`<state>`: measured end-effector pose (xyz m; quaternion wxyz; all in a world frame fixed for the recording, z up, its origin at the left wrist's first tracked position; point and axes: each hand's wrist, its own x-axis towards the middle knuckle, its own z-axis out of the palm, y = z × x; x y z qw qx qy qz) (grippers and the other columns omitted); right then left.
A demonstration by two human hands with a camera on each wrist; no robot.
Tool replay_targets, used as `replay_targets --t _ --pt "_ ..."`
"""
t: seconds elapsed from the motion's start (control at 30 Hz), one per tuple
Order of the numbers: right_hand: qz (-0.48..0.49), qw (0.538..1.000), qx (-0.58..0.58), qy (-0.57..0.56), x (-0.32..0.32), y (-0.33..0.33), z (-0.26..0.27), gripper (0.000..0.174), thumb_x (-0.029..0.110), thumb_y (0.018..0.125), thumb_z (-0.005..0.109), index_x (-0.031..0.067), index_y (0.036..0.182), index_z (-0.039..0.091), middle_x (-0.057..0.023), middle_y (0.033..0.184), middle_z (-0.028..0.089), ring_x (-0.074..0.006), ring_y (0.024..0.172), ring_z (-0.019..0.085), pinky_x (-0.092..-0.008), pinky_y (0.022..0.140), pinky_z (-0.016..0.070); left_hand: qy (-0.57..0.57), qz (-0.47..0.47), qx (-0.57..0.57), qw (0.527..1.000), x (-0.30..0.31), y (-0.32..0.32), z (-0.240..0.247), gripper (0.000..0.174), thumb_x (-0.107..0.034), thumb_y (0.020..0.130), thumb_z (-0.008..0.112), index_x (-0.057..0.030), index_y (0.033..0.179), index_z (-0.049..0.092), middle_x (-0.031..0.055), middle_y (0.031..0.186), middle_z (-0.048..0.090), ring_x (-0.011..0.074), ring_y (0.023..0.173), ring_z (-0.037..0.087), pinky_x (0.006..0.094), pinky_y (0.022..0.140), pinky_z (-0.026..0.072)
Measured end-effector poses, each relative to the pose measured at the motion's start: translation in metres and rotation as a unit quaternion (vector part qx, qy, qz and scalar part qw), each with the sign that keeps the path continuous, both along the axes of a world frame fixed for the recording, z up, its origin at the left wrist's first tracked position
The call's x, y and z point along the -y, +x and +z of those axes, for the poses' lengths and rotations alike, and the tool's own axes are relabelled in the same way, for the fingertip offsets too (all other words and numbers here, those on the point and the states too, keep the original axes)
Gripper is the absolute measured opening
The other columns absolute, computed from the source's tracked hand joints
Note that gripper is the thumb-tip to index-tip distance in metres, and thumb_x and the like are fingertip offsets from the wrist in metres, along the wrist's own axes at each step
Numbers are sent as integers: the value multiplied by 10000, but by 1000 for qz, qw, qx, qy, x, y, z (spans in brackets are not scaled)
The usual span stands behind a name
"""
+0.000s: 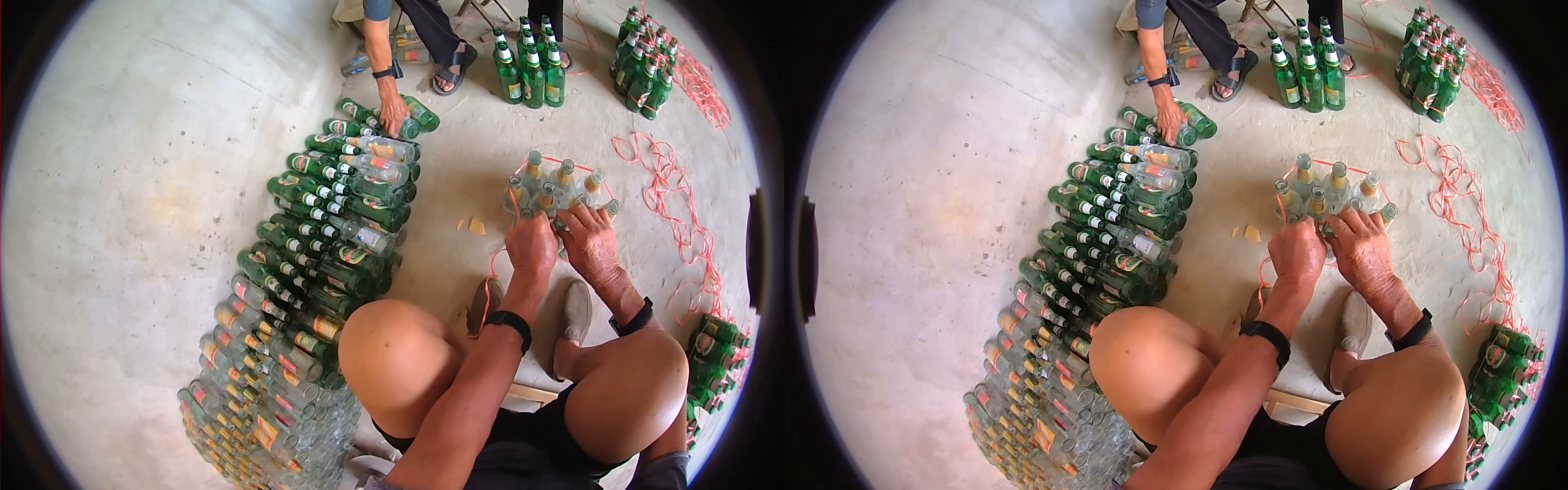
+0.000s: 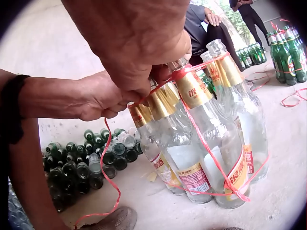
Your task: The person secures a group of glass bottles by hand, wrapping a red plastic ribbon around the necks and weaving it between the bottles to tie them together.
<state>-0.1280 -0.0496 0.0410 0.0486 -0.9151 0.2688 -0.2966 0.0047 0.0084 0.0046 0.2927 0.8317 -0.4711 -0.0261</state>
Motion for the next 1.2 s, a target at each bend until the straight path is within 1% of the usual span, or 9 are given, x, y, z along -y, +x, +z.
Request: replay_targets --t 0.17,0.37,0.47,0.57,0.77,0.97,1.0,1.2 --pt "-4 1000 -6 9 0 -2 -3 391 102 788 801 77 1172 731 -73 1061 684 -287 981 674 -441 877 488 3 7 -10 1000 0 -3 -3 53 -147 867 745 -102 841 754 190 727 728 413 701 746 523 643 590" --pt "6 1000 23 7 0 -1 -2 380 104 795 799 81 1169 728 -70 1044 678 -286 966 670 -441 869 483 -2 13 0 1000 0 -2 -8 100 -195 895 749 -111 841 758 188 720 730 410 701 748 527 643 587" --pt "2 1000 19 13 -1 -1 -3 384 109 796 802 85 1172 730 -68 1039 676 -285 962 668 -439 869 481 -2 9 1 1000 -2 -1 -7 112 -201 905 745 -110 841 758 185 719 731 408 697 748 529 644 588" --pt "1 1000 18 17 -1 -1 -3 386 116 798 806 89 1175 731 -64 1038 676 -283 963 668 -437 871 480 11 26 -7 1000 -3 -3 0 120 -202 909 744 -109 836 760 186 717 729 410 691 745 526 641 589" --pt "0 1000 16 16 0 -1 -3 365 125 802 810 95 1158 735 -61 1034 675 -278 957 668 -437 867 478 3 37 -17 999 -1 -3 -4 131 -208 915 745 -111 829 763 186 717 728 422 693 739 524 644 591" --pt "1 1000 22 22 1 -2 -6 365 128 790 803 89 1147 736 -65 1026 672 -282 954 669 -448 853 472 7 29 -15 999 -4 -3 1 159 -232 928 752 -105 833 760 197 728 725 430 711 737 546 660 580" --pt "4 1000 22 21 2 -1 -7 379 130 780 802 81 1150 735 -68 1017 669 -284 957 670 -446 863 478 5 31 -18 999 -3 -2 0 185 -243 937 752 -96 824 754 196 732 726 440 716 732 559 662 571" --pt "-2 998 30 46 3 -6 -7 380 141 812 812 80 1178 730 -64 1035 661 -276 970 667 -434 886 492 11 39 -39 998 -4 -1 8 179 -258 940 761 -99 871 806 196 785 746 438 739 738 550 675 576"
